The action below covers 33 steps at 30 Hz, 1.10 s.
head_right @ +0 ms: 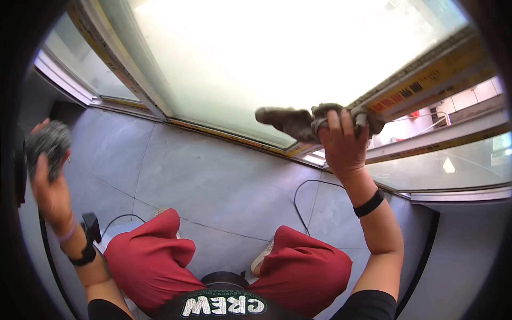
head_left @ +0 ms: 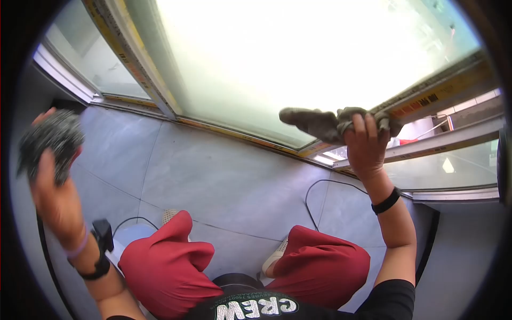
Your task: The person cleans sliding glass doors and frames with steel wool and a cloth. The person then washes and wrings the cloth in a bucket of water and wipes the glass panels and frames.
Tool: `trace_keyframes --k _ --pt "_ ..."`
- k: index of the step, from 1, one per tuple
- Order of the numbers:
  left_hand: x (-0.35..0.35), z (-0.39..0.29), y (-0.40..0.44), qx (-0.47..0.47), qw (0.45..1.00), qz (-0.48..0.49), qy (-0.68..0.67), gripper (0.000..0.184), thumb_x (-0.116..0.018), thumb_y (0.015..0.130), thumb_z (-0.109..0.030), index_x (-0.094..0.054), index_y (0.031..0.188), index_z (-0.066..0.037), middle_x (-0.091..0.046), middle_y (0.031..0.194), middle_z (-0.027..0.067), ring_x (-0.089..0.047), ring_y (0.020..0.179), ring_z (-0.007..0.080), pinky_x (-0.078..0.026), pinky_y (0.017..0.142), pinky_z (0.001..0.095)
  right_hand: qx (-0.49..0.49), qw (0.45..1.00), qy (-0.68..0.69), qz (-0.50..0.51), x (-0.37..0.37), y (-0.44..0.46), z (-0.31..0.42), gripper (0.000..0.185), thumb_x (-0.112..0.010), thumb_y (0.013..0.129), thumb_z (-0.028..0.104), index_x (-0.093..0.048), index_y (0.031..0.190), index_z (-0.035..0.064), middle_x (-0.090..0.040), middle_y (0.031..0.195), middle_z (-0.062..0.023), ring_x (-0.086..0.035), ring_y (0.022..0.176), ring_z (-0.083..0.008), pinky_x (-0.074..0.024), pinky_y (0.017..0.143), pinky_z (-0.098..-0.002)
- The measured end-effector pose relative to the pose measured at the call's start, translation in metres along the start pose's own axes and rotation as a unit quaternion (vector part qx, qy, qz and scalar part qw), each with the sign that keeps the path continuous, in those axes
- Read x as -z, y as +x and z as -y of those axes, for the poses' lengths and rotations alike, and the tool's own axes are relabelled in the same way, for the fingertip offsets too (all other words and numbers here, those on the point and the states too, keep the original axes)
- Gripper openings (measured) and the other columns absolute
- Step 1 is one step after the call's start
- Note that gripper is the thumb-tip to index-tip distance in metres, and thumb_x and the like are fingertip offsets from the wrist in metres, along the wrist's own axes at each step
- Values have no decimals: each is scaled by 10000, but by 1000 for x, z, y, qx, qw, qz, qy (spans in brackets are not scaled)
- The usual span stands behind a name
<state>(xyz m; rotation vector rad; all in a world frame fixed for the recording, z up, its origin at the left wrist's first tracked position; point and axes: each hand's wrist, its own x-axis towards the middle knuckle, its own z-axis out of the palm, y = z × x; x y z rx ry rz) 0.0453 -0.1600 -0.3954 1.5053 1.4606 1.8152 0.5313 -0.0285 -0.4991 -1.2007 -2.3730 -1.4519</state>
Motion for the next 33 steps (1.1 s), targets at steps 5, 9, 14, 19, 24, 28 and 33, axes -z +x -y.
trace_keyframes --k 5,9,14,19,24,28,33 --pt "-23 125 52 237 971 42 -11 459 -580 827 -124 -460 1267 -83 -601 973 20 -622 746 97 -509 534 208 163 975 109 102 -78 -64 82 192 -484 793 210 -611 925 153 -517 1196 -21 -461 1118 -170 -277 1031 -336" --pt "-42 196 75 271 957 83 68 674 -615 790 -184 -289 1370 -81 -567 1071 44 -614 759 108 -500 485 238 174 970 114 126 -123 -102 158 191 -479 790 181 -609 911 109 -545 1128 -65 -481 1073 -206 -289 1018 -351" --pt "-52 236 79 272 952 74 120 810 -650 755 -227 -186 1406 -95 -443 1264 75 -607 828 132 -500 484 259 -53 956 146 251 -128 -89 226 154 -446 810 148 -577 840 75 -567 914 -105 -506 909 -245 -343 905 -361" --pt "-36 243 105 319 934 153 54 727 -652 707 -222 -311 1332 -79 -554 1077 84 -597 765 144 -486 498 273 -208 921 173 281 -119 -64 249 172 -544 721 173 -575 849 62 -564 901 -113 -512 913 -273 -344 892 -395" --pt "-48 251 100 288 950 102 60 599 -619 707 -200 -387 1247 -83 -569 904 50 -585 702 133 -467 470 272 -251 883 310 248 -110 -8 302 281 -640 590 163 -542 831 55 -534 898 -135 -497 924 -310 -368 832 -429" --pt "-48 247 98 282 954 93 46 582 -615 707 -187 -395 1234 -73 -562 909 53 -580 692 130 -464 469 267 -182 899 369 153 -104 92 400 229 -573 674 120 -569 897 67 -514 968 -120 -474 964 -283 -363 835 -412" --pt "-46 250 93 276 957 83 41 558 -610 717 -162 -405 1228 -73 -561 914 47 -573 693 118 -463 484 253 -60 903 384 182 -89 142 419 252 -561 697 131 -581 945 98 -501 1016 -92 -471 980 -254 -366 789 -387"
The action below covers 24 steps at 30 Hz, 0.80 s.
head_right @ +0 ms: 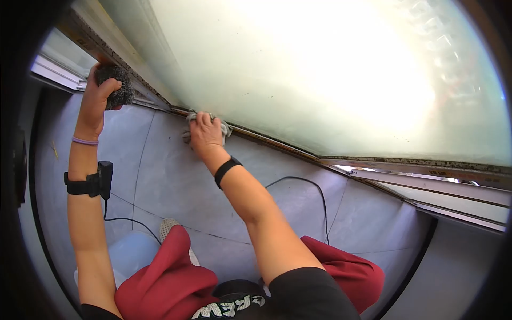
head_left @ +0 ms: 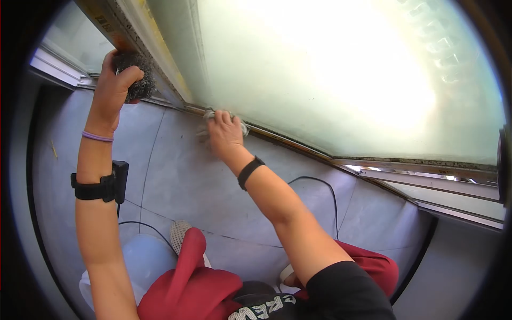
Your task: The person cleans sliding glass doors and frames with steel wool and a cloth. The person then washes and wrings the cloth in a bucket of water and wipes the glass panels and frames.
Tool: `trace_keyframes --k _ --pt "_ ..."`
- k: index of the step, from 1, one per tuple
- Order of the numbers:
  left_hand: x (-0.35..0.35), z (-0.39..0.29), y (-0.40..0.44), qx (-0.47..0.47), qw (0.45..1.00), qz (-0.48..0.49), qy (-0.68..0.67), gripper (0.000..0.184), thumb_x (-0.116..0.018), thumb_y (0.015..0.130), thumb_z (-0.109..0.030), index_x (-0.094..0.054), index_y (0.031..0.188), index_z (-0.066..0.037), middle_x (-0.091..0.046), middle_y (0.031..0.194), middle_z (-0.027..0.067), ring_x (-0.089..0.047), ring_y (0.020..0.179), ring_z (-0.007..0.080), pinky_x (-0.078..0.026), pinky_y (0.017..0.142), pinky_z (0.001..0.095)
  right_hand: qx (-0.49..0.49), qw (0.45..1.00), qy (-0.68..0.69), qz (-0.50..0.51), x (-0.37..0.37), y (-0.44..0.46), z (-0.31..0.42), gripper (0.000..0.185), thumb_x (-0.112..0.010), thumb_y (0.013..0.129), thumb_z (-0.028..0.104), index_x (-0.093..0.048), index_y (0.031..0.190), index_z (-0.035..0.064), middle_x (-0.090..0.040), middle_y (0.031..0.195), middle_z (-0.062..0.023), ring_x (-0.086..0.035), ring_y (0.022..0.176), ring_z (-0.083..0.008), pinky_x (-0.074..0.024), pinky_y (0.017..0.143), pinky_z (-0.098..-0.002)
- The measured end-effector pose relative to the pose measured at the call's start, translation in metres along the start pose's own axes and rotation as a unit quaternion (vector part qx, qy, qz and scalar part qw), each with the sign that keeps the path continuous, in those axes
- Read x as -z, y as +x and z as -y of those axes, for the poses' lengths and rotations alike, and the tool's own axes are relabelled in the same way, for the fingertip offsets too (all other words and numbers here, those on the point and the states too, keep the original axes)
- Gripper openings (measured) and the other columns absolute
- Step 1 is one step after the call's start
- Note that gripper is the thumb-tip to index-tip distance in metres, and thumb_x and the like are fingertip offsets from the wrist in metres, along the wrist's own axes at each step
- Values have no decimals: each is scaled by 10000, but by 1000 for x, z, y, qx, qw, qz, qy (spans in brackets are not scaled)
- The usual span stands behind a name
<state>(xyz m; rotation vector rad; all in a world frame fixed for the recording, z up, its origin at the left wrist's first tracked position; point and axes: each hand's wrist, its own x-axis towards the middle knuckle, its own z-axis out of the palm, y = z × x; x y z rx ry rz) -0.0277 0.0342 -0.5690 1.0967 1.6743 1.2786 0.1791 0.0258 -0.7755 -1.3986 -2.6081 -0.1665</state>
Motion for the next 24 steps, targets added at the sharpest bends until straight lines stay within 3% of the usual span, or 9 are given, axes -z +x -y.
trace_keyframes --k 4,8,10,14,16,17,18,20,24 --pt "1 4 4 -10 1000 -16 -1 533 -610 721 -149 -421 1214 -75 -561 919 34 -565 689 109 -453 491 241 -24 993 15 111 27 -63 -85 200 -566 672 133 -596 869 133 -492 984 -75 -479 966 -254 -366 714 -393" --pt "2 3 5 -14 1000 -12 -9 516 -610 721 -145 -432 1200 -71 -564 907 28 -564 677 108 -445 486 241 -92 988 -63 111 59 -158 -180 252 -632 571 110 -606 818 146 -496 1003 -75 -479 953 -278 -390 712 -414" --pt "2 2 6 -17 1000 -7 -8 499 -606 722 -134 -438 1188 -70 -567 889 26 -561 663 104 -440 483 241 -148 979 -89 106 75 -193 -209 234 -601 629 113 -630 855 161 -507 1022 -60 -481 984 -267 -412 720 -414" --pt "0 3 6 -15 1000 -9 -17 495 -601 720 -115 -438 1185 -71 -567 865 21 -558 656 99 -435 479 237 -257 956 -79 119 73 -221 -206 299 -597 628 102 -623 924 133 -500 1091 -105 -468 1016 -320 -434 775 -446" --pt "0 3 5 -17 999 12 -41 492 -600 717 -102 -439 1180 -67 -568 863 18 -555 655 93 -432 477 238 -398 915 -44 54 56 -221 -197 311 -576 652 106 -598 960 73 -481 1123 -167 -452 1018 -377 -419 838 -476" --pt "-1 1 4 -14 999 11 -42 489 -600 716 -97 -439 1176 -56 -562 842 11 -535 646 81 -427 481 234 -392 920 22 4 44 -216 -195 318 -562 669 123 -559 956 -15 -479 1100 -238 -445 1010 -420 -399 877 -486" --pt "1 4 5 -11 999 4 -38 489 -600 716 -97 -439 1176 -56 -562 842 11 -535 646 81 -427 481 234 -387 922 26 7 42 -199 -187 318 -562 669 123 -559 956 -15 -479 1100 -238 -445 1010 -420 -399 877 -486" --pt "6 10 8 -22 999 27 -22 489 -599 717 -94 -435 1175 -43 -553 821 5 -509 637 70 -423 488 225 -524 845 80 69 37 -161 -168 329 -565 677 142 -529 926 -70 -488 1063 -271 -446 1005 -434 -386 892 -487" --pt "11 10 9 -28 998 27 -39 420 -591 728 -74 -458 1126 -70 -556 797 1 -525 621 68 -409 469 216 -470 876 96 57 28 -113 -101 336 -576 685 158 -520 918 -77 -503 1022 -264 -457 991 -425 -404 872 -480"
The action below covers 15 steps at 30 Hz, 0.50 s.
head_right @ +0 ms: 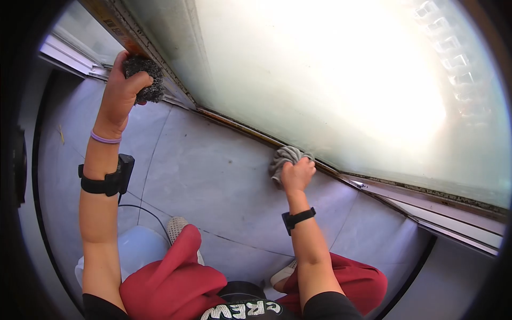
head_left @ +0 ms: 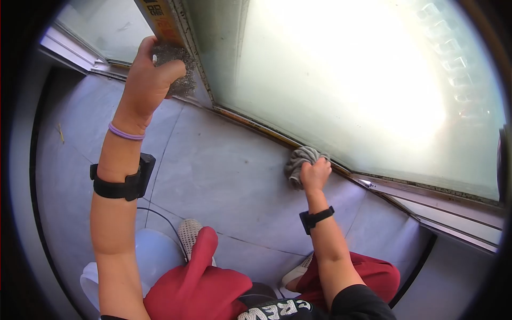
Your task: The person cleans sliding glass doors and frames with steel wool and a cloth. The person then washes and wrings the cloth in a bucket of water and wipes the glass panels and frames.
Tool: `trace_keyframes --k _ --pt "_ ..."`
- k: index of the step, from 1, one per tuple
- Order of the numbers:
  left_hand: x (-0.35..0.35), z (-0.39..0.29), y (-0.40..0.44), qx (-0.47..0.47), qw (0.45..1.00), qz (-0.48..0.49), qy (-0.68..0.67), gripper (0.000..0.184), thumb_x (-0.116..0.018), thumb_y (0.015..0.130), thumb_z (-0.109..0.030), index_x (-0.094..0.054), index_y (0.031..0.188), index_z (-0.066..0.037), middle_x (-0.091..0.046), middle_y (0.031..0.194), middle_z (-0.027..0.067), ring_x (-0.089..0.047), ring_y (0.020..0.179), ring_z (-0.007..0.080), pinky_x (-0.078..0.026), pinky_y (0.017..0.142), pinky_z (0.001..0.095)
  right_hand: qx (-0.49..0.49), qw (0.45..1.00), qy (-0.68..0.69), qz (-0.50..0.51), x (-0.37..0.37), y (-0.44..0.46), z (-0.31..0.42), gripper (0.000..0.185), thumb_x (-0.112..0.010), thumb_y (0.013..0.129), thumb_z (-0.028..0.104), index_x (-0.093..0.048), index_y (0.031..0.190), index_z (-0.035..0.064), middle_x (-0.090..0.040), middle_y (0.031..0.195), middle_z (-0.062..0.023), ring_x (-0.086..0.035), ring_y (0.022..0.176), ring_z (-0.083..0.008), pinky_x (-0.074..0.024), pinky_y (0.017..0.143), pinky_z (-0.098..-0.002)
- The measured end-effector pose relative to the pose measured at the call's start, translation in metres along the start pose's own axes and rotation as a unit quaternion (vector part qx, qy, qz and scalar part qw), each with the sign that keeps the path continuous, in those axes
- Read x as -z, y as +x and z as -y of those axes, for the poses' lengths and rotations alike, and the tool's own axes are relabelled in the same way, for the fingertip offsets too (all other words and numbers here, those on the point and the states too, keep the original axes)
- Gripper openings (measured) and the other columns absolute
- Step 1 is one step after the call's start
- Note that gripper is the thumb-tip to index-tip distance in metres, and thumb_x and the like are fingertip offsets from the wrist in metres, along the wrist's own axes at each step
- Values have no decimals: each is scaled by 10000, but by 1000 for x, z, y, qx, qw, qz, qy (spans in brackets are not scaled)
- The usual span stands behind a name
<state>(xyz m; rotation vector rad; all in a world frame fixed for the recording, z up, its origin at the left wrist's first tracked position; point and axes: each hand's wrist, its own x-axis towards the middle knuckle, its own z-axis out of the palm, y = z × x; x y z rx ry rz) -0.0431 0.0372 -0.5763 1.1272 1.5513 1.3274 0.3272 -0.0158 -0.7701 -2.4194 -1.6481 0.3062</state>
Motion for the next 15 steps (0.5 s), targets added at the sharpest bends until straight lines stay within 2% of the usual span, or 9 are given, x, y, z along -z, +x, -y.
trace_keyframes --k 2,4,6,8,10,12,15 --pt "-2 -4 -4 5 1000 -14 6 413 -589 727 -73 -460 1120 -70 -556 796 1 -523 619 68 -408 471 215 52 998 -4 34 -15 -13 48 336 -598 683 169 -529 919 -59 -503 1012 -242 -465 993 -403 -435 840 -464" --pt "-2 -8 -4 5 1000 -28 12 406 -587 727 -72 -463 1114 -69 -556 795 1 -521 618 68 -407 473 215 150 987 -12 61 -34 -26 99 323 -626 673 176 -543 912 -26 -503 1019 -209 -476 999 -366 -469 805 -431" --pt "-1 -6 -6 8 1000 -10 2 399 -587 729 -74 -465 1109 -70 -559 795 0 -520 618 67 -407 476 215 220 968 -20 116 -47 -38 158 298 -617 687 174 -567 933 13 -507 1038 -173 -483 1013 -325 -484 784 -382" --pt "-2 -6 -6 8 1000 -7 3 403 -588 727 -76 -466 1111 -70 -557 793 -2 -518 618 65 -407 478 215 321 938 -42 123 -69 -42 204 285 -586 726 175 -583 972 33 -514 1052 -138 -487 1026 -295 -486 773 -347" --pt "2 -4 -7 13 1000 -9 5 407 -589 726 -78 -466 1113 -70 -556 791 -5 -517 618 63 -406 480 214 323 934 -51 148 -73 -46 237 314 -573 726 167 -575 1003 20 -512 1066 -144 -481 1047 -303 -483 796 -367" --pt "4 0 -6 -19 999 -31 25 443 -591 722 -84 -456 1144 -69 -556 790 -10 -514 623 58 -404 480 213 323 928 -67 173 -69 -55 238 344 -559 726 158 -566 1035 6 -510 1081 -151 -475 1068 -312 -479 820 -387" --pt "-3 2 -6 -39 999 -29 7 453 -590 719 -78 -454 1151 -58 -552 783 -12 -504 617 54 -397 476 214 375 901 -101 194 -36 -31 208 352 -568 732 179 -571 1061 55 -515 1105 -131 -479 1092 -291 -474 821 -396"
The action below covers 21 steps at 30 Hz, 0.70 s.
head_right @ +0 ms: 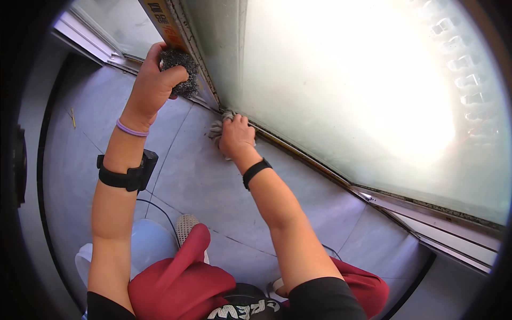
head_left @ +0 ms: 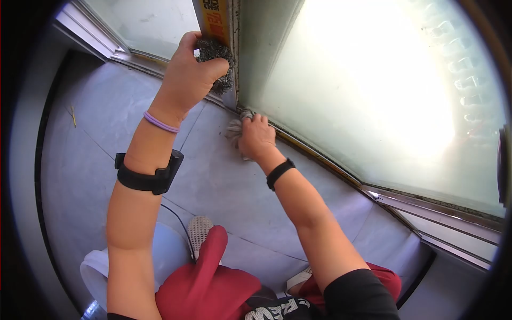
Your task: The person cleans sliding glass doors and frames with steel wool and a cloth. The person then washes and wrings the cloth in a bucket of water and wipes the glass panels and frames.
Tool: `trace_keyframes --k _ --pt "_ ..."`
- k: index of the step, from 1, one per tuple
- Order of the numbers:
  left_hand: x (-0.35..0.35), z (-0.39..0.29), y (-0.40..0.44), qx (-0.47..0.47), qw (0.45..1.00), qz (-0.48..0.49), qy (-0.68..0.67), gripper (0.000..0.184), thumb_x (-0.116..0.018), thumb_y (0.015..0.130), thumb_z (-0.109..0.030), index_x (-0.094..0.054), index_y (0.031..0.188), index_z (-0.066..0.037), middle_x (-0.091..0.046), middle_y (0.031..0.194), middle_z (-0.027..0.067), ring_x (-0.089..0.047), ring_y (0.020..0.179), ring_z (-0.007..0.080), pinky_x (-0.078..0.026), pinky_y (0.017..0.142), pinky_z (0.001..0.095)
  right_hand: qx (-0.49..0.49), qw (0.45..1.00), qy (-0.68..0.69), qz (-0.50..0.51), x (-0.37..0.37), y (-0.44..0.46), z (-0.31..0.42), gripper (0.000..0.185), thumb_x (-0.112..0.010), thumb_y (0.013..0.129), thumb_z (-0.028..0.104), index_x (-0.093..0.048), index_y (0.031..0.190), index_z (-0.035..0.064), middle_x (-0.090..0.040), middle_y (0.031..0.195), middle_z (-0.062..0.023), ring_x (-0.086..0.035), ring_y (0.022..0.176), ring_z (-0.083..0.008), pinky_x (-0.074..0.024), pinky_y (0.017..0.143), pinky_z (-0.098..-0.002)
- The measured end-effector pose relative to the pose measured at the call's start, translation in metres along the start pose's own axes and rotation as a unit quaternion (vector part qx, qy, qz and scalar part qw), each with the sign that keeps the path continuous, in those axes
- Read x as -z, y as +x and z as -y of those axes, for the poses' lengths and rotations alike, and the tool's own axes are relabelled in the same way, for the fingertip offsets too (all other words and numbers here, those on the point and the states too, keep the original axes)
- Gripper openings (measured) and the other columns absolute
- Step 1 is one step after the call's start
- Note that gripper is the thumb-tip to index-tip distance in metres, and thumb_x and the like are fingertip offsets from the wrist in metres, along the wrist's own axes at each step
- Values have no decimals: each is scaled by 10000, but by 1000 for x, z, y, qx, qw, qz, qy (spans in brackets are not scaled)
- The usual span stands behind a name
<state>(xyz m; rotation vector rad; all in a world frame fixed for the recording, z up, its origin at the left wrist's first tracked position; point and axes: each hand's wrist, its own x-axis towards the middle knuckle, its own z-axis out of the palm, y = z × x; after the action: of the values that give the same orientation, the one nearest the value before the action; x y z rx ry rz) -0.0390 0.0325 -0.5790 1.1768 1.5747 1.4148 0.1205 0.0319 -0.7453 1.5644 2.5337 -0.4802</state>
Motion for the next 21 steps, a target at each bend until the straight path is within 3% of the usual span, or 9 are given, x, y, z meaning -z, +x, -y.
trace_keyframes --k 7,10,11,12,13,14,16,18,21 --pt "2 1 0 13 999 -9 -28 450 -582 720 -56 -451 1150 -29 -552 784 0 -484 601 52 -384 463 220 -34 996 -71 -42 10 -91 -102 274 -586 674 162 -582 935 78 -530 974 -142 -525 982 -312 -503 706 -405" --pt "3 11 2 11 1000 -11 -15 443 -585 719 -61 -463 1143 -22 -551 767 1 -477 598 54 -380 471 221 -112 990 -69 -45 15 -129 -139 265 -586 690 187 -577 921 60 -545 1014 -166 -525 994 -359 -497 735 -431" --pt "3 14 3 8 1000 -16 -2 441 -610 707 -105 -483 1116 -2 -578 816 33 -520 679 89 -425 578 243 -110 990 -74 -49 18 -137 -157 265 -586 690 187 -577 921 60 -545 1014 -166 -525 994 -359 -497 735 -431" --pt "3 13 4 5 1000 -22 10 449 -636 695 -149 -502 1089 19 -605 865 64 -562 761 125 -471 685 264 -192 981 34 -2 17 -144 -180 293 -589 695 182 -575 952 42 -548 1050 -174 -534 1004 -350 -490 764 -418" --pt "5 11 5 3 1000 -28 5 449 -636 695 -149 -502 1089 19 -605 865 64 -562 761 125 -471 685 264 -270 951 141 45 17 -150 -191 320 -593 701 176 -573 984 25 -552 1087 -182 -542 1015 -341 -483 793 -406" --pt "7 8 5 15 1000 -19 14 419 -632 695 -149 -521 1062 20 -606 843 60 -559 747 121 -469 674 264 -265 953 136 44 21 -158 -190 320 -593 701 176 -573 984 25 -552 1087 -182 -542 1015 -341 -483 793 -406" --pt "12 7 2 38 999 -14 27 389 -629 695 -148 -540 1034 21 -607 822 55 -556 733 117 -467 663 263 -155 899 384 -142 42 -180 -167 374 -599 724 103 -552 1073 -22 -550 1125 -172 -549 1020 -277 -448 860 -356" --pt "16 2 2 39 998 6 -42 298 -620 690 -131 -587 943 22 -602 783 41 -538 686 107 -458 630 262 -41 858 408 -309 93 -179 -114 414 -610 740 25 -522 1136 -54 -539 1111 -144 -525 1026 -216 -402 916 -313" --pt "27 -11 0 55 997 33 -35 234 -608 685 -113 -611 877 21 -594 756 25 -516 653 100 -448 605 261 64 769 401 -494 148 -171 -65 521 -541 791 -35 -367 1282 -45 -471 1232 -144 -468 1152 -236 -318 1032 -374"
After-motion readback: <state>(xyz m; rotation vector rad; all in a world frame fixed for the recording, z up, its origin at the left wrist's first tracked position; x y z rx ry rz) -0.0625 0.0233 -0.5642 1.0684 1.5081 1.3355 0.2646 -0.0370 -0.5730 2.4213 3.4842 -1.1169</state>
